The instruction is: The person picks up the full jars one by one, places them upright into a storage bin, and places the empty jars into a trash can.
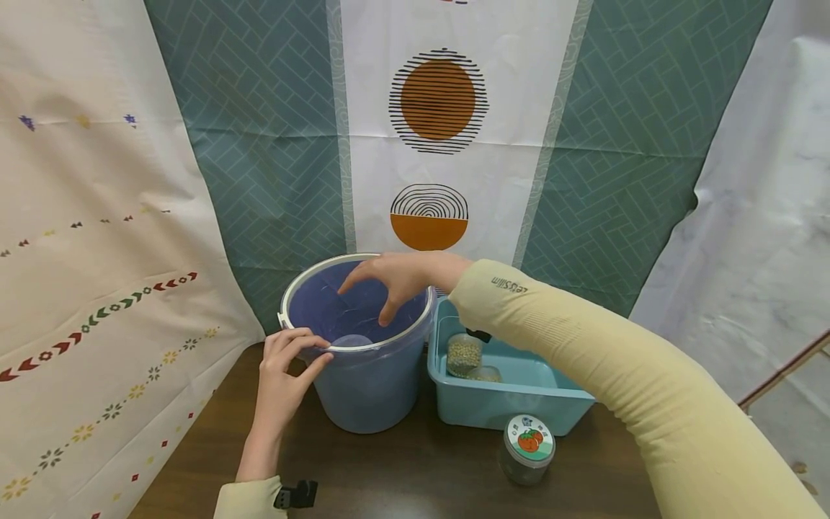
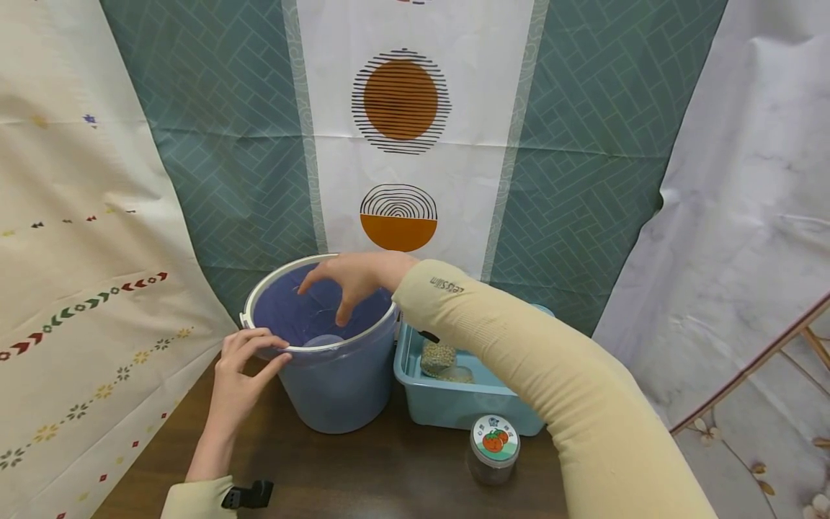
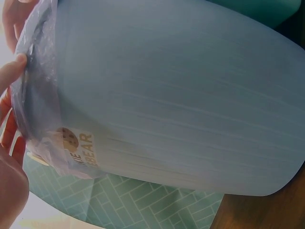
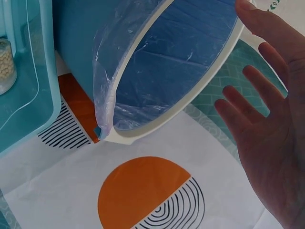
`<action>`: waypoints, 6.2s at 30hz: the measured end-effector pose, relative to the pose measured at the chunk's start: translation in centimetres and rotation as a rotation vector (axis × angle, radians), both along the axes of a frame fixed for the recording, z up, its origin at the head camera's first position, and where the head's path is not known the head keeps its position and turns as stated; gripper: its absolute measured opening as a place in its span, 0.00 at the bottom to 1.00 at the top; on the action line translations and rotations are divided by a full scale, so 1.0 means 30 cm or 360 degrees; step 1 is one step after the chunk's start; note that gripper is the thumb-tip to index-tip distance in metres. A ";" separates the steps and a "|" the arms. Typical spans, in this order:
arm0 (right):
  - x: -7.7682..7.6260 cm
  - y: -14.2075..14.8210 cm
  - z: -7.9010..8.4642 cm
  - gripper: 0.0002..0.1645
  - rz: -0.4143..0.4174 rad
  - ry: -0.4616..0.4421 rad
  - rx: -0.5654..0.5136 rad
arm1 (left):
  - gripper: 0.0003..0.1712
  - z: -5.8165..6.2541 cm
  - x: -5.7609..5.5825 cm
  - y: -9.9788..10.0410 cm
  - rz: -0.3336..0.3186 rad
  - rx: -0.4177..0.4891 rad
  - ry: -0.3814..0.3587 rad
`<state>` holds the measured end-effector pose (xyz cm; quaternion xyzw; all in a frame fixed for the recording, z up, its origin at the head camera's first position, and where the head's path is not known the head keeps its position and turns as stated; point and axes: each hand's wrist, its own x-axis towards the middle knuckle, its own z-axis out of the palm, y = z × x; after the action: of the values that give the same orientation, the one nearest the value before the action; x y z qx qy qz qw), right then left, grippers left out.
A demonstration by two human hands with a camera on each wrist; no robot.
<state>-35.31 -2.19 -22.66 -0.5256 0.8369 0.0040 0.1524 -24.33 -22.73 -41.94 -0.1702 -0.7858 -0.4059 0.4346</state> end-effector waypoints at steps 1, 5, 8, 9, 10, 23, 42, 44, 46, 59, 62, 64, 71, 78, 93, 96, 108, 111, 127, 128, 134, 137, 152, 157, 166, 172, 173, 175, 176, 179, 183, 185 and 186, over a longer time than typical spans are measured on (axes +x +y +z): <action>-0.001 0.001 0.000 0.46 0.0004 -0.0001 -0.0003 | 0.19 -0.002 -0.001 -0.001 0.0002 0.0001 0.0001; -0.005 0.010 0.002 0.46 0.0014 -0.0009 -0.0017 | 0.19 -0.007 -0.005 -0.003 0.0002 0.0002 0.0001; -0.006 0.023 0.007 0.45 0.0007 -0.0014 -0.0026 | 0.19 -0.006 -0.003 -0.001 0.0002 0.0007 -0.0007; -0.006 0.028 0.009 0.45 0.0000 -0.0016 -0.0030 | 0.19 -0.005 -0.002 -0.001 0.0003 0.0004 -0.0009; -0.006 0.034 0.010 0.44 -0.0003 -0.0011 -0.0034 | 0.19 -0.003 0.000 0.000 0.0005 -0.0001 -0.0010; 0.008 0.163 0.010 0.38 -0.0085 -0.0023 -0.0080 | 0.19 -0.002 0.004 0.000 0.0010 0.0000 -0.0025; 0.056 0.450 -0.118 0.33 -0.0014 -0.0014 -0.0468 | 0.18 0.006 0.003 -0.005 0.0007 -0.0004 -0.0044; 0.065 0.480 -0.132 0.33 -0.0032 -0.0023 -0.0497 | 0.18 0.006 0.003 -0.004 0.0009 -0.0008 -0.0043; 0.075 0.510 -0.144 0.32 -0.0044 -0.0016 -0.0521 | 0.19 0.005 0.003 -0.002 0.0013 -0.0010 -0.0039; 0.140 0.659 -0.231 0.33 -0.0105 -0.0014 -0.0595 | 0.19 0.010 0.007 0.002 0.0012 0.0009 -0.0040; 0.145 0.683 -0.259 0.33 -0.0085 0.0000 -0.0612 | 0.19 0.011 0.007 0.003 0.0008 0.0007 -0.0035; 0.151 0.696 -0.279 0.34 -0.0094 -0.0014 -0.0611 | 0.19 0.011 0.007 0.002 0.0011 0.0005 -0.0038; 0.205 0.738 -0.357 0.36 -0.0198 0.0001 -0.0557 | 0.19 0.008 0.007 0.001 0.0016 0.0009 -0.0041; 0.271 0.780 -0.434 0.36 -0.0234 0.0072 -0.0562 | 0.20 0.007 0.001 0.001 0.0014 0.0001 -0.0019; 0.321 0.827 -0.613 0.36 -0.0297 0.0162 -0.0496 | 0.20 0.009 0.001 0.005 0.0003 0.0012 -0.0020; 0.317 0.832 -0.663 0.38 -0.0367 0.0046 -0.0453 | 0.19 0.009 0.000 0.004 0.0002 0.0016 -0.0021; 0.386 0.783 -0.918 0.32 -0.0864 0.0443 -0.0615 | 0.19 0.000 0.005 -0.004 0.0011 0.0032 -0.0050; 0.405 0.750 -0.945 0.31 -0.1051 0.0478 -0.0672 | 0.18 0.002 0.007 -0.008 0.0013 0.0051 -0.0067; 0.433 0.706 -0.901 0.41 -0.1427 0.0116 -0.0502 | 0.20 -0.025 0.006 0.001 0.0001 0.0011 0.0019; 0.431 0.704 -0.897 0.40 -0.1438 0.0113 -0.0499 | 0.20 -0.025 0.005 0.000 0.0003 0.0007 0.0020; 0.421 0.700 -0.879 0.39 -0.1432 0.0175 -0.0506 | 0.20 -0.023 -0.002 -0.003 0.0006 0.0020 0.0012; 0.416 0.700 -0.874 0.39 -0.1399 0.0228 -0.0492 | 0.20 -0.016 -0.003 -0.005 0.0012 0.0027 0.0015; 0.407 0.688 -0.823 0.43 -0.1151 0.0038 -0.0411 | 0.17 0.064 0.048 0.037 -0.0004 0.0060 -0.0014; 0.423 0.672 -0.768 0.41 -0.1005 -0.0011 -0.0437 | 0.19 0.010 0.011 0.009 0.0012 0.0042 -0.0015; 0.439 0.623 -0.548 0.40 -0.0793 -0.0062 -0.0410 | 0.18 -0.004 0.002 -0.004 -0.0012 0.0030 -0.0049; 0.409 0.575 -0.365 0.41 -0.0653 -0.0088 -0.0351 | 0.18 -0.004 0.002 -0.003 -0.0015 0.0034 -0.0051; 0.399 0.565 -0.335 0.41 -0.0625 -0.0076 -0.0339 | 0.18 -0.004 0.001 -0.003 -0.0013 0.0031 -0.0045; 0.376 0.544 -0.273 0.41 -0.0575 -0.0051 -0.0316 | 0.18 -0.004 0.002 -0.002 -0.0010 0.0025 -0.0031; 0.365 0.531 -0.240 0.41 -0.0553 -0.0041 -0.0308 | 0.19 -0.004 0.002 -0.001 -0.0002 0.0019 -0.0016; 0.332 0.493 -0.136 0.41 -0.0481 0.0003 -0.0308 | 0.20 -0.006 0.002 0.000 0.0009 0.0008 0.0021; 0.296 0.436 0.008 0.42 -0.0450 0.0031 -0.0332 | 0.20 -0.009 0.001 -0.001 0.0000 0.0014 0.0021; 0.277 0.401 0.068 0.43 -0.0443 0.0025 -0.0340 | 0.20 -0.012 -0.001 -0.002 -0.0006 0.0024 0.0011; 0.267 0.383 0.094 0.43 -0.0439 0.0021 -0.0342 | 0.20 -0.013 -0.003 -0.003 -0.0002 0.0021 0.0015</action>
<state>-27.31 9.31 -19.83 -0.4190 0.8977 -0.1031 0.0890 -24.41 -22.80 -42.34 -0.1697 -0.7809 -0.4104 0.4393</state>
